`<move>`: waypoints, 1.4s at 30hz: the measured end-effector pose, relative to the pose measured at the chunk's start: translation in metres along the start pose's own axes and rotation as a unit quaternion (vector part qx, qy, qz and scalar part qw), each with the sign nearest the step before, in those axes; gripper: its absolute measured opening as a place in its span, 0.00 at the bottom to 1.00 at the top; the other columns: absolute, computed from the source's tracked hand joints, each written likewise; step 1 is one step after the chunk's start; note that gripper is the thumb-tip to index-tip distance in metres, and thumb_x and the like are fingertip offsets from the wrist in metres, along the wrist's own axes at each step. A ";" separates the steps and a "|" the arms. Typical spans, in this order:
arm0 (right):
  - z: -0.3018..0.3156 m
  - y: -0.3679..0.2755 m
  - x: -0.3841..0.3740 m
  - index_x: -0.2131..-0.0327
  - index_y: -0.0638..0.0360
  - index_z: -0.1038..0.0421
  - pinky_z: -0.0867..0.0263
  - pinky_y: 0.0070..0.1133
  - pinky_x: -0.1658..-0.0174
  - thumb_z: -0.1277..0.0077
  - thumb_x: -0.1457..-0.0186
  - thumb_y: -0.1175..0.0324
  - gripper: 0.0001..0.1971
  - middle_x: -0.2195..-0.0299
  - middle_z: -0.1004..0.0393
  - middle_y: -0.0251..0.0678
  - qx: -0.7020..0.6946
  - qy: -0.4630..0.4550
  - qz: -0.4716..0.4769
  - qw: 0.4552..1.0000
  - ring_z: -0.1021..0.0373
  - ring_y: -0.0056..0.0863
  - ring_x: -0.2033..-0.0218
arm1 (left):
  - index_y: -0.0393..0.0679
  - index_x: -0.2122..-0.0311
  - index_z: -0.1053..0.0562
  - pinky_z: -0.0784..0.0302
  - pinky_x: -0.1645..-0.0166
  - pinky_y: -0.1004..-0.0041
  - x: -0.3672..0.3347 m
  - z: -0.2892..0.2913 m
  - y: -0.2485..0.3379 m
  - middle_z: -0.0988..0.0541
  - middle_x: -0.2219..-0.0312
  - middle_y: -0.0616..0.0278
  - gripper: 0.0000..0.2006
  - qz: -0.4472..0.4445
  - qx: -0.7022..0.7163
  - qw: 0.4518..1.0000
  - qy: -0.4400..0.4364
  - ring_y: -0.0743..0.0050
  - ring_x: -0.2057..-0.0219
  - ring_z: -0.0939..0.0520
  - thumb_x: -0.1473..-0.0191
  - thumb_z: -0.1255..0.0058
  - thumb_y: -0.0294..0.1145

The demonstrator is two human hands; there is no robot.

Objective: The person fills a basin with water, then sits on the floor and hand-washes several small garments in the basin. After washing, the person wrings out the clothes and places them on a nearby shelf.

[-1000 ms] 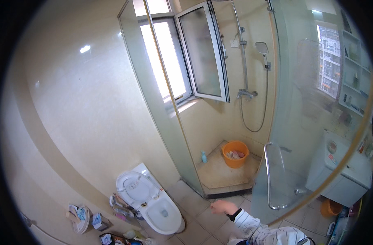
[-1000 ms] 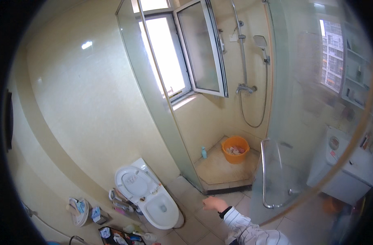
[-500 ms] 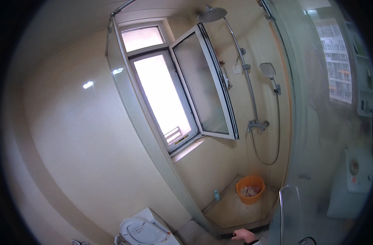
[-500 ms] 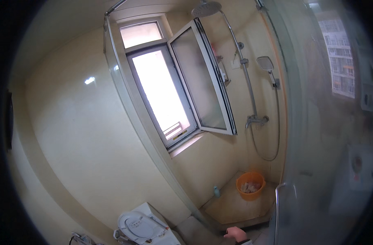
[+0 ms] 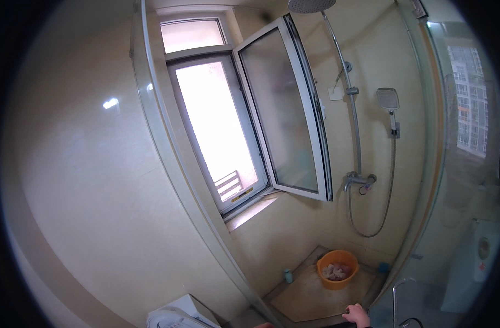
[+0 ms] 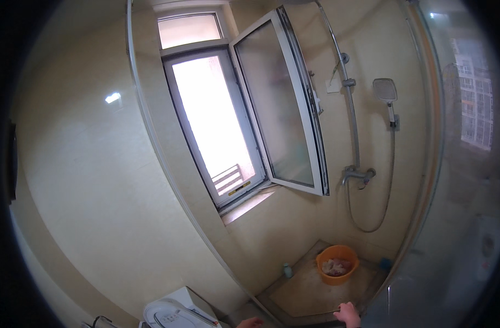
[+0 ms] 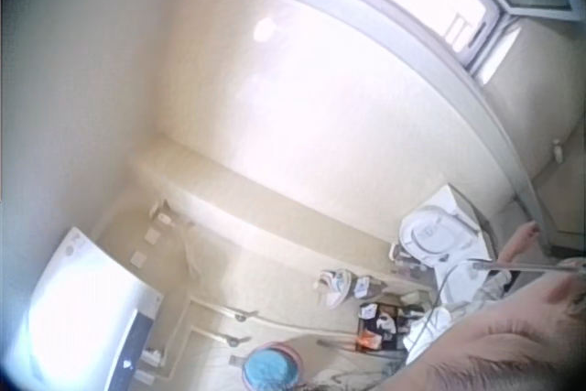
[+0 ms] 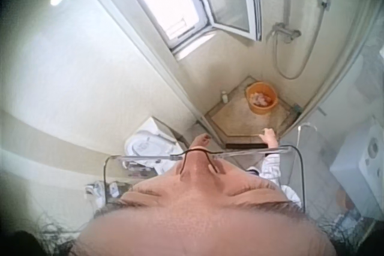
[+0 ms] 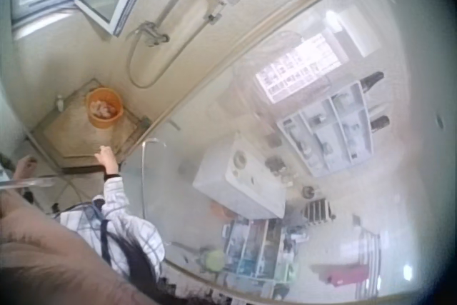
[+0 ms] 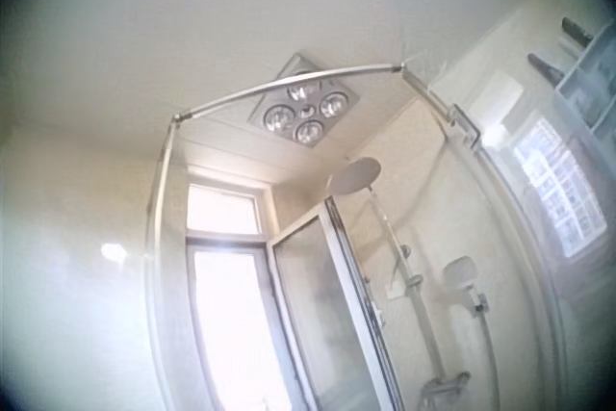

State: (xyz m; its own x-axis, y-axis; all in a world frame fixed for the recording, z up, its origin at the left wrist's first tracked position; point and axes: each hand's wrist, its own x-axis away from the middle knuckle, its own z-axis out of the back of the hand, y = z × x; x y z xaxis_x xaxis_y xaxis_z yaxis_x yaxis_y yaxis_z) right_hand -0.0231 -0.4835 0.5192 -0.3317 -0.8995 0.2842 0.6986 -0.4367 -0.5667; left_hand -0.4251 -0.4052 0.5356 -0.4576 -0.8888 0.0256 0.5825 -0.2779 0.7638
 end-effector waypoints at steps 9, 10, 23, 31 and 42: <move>0.047 -0.044 -0.080 0.58 0.50 0.27 0.43 0.42 0.45 0.44 0.57 0.54 0.22 0.53 0.32 0.42 0.052 -0.051 -0.015 0.997 0.37 0.40 0.48 | 0.40 0.63 0.25 0.24 0.61 0.67 -0.005 0.020 -0.021 0.21 0.70 0.50 0.11 0.150 -0.051 0.986 0.050 0.60 0.66 0.19 0.49 0.48 0.35; 0.051 -0.051 -0.090 0.57 0.50 0.27 0.44 0.44 0.45 0.44 0.56 0.54 0.21 0.52 0.33 0.42 0.053 -0.055 -0.005 0.997 0.38 0.40 0.48 | 0.40 0.62 0.25 0.24 0.61 0.69 0.001 0.026 -0.019 0.20 0.70 0.53 0.11 0.160 -0.040 0.984 0.060 0.62 0.66 0.18 0.50 0.47 0.34; 0.146 -0.066 -0.226 0.76 0.60 0.25 0.31 0.32 0.66 0.46 0.56 0.64 0.09 0.75 0.25 0.47 -0.037 0.115 0.175 0.977 0.27 0.40 0.72 | 0.38 0.68 0.25 0.23 0.63 0.70 0.054 0.065 -0.055 0.20 0.73 0.55 0.07 0.220 -0.040 0.962 0.159 0.64 0.70 0.18 0.51 0.47 0.31; 0.284 -0.119 -0.323 0.67 0.60 0.30 0.33 0.26 0.62 0.42 0.60 0.66 0.14 0.69 0.26 0.40 -0.106 0.162 0.215 0.957 0.29 0.33 0.66 | 0.39 0.66 0.25 0.24 0.65 0.70 0.063 0.083 -0.075 0.20 0.73 0.55 0.08 0.236 -0.013 0.946 0.222 0.65 0.70 0.19 0.50 0.49 0.30; 0.401 -0.236 -0.477 0.39 0.66 0.59 0.44 0.28 0.42 0.36 0.68 0.69 0.53 0.42 0.45 0.54 -0.172 0.320 0.274 0.890 0.45 0.44 0.41 | 0.42 0.62 0.26 0.27 0.68 0.70 0.068 0.061 -0.057 0.21 0.73 0.54 0.09 0.302 -0.012 0.914 0.272 0.66 0.73 0.21 0.47 0.50 0.34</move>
State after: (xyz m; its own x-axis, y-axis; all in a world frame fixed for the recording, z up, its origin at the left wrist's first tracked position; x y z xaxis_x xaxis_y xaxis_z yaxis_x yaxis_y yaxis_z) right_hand 0.2248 0.0525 0.8274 -0.3706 -0.7523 -0.5448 0.6682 0.1915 -0.7190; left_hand -0.5303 -0.4280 0.5332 0.3504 -0.9303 0.1080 0.6360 0.3210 0.7017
